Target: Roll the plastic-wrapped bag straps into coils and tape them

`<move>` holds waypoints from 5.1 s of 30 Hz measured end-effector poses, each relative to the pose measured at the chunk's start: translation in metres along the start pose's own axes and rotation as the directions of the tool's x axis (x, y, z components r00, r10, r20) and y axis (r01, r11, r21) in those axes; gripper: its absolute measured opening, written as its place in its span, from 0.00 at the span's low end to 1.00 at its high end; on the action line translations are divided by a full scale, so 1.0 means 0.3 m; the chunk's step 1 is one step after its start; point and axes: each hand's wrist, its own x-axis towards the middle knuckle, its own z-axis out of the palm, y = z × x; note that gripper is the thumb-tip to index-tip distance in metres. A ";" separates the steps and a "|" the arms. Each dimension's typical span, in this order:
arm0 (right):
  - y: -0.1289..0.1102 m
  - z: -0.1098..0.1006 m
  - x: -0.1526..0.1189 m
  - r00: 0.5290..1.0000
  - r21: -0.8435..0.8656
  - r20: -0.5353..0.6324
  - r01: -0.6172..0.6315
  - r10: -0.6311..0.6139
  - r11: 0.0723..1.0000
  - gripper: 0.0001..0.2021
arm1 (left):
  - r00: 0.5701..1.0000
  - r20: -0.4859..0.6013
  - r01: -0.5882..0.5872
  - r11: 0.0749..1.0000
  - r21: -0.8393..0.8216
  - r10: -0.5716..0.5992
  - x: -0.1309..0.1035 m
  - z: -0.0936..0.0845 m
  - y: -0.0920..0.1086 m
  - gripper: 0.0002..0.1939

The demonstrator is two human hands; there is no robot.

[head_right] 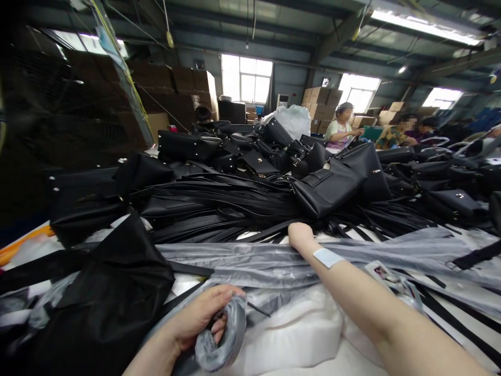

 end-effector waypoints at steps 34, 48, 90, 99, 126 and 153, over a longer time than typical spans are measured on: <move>-0.026 0.255 -0.977 0.864 0.357 -0.390 0.461 -0.319 0.812 0.14 | 0.936 -0.205 -0.133 0.828 0.545 0.285 -0.396 0.665 -0.592 0.18; -0.017 0.236 -0.966 0.840 0.190 -0.334 0.505 -0.428 0.842 0.15 | 0.947 -0.264 -0.040 0.883 0.467 0.183 -0.372 0.683 -0.605 0.19; 0.062 0.177 -0.951 0.951 0.772 -0.310 0.251 0.002 0.585 0.11 | 0.970 -0.180 -0.041 0.846 0.531 0.160 -0.366 0.657 -0.615 0.19; 0.038 0.177 -1.232 0.934 0.826 -0.309 0.357 -0.179 0.437 0.09 | 0.979 -0.172 0.002 0.845 0.535 0.106 -0.362 0.679 -0.625 0.22; -0.003 0.226 -1.009 0.899 0.377 -0.305 0.417 -0.314 0.827 0.10 | 0.967 -0.236 0.028 0.878 0.479 0.098 -0.351 0.673 -0.655 0.21; -0.009 0.168 -1.005 0.897 0.256 -0.203 0.435 -0.392 0.863 0.11 | 0.965 -0.237 0.020 0.870 0.493 0.112 -0.338 0.667 -0.657 0.20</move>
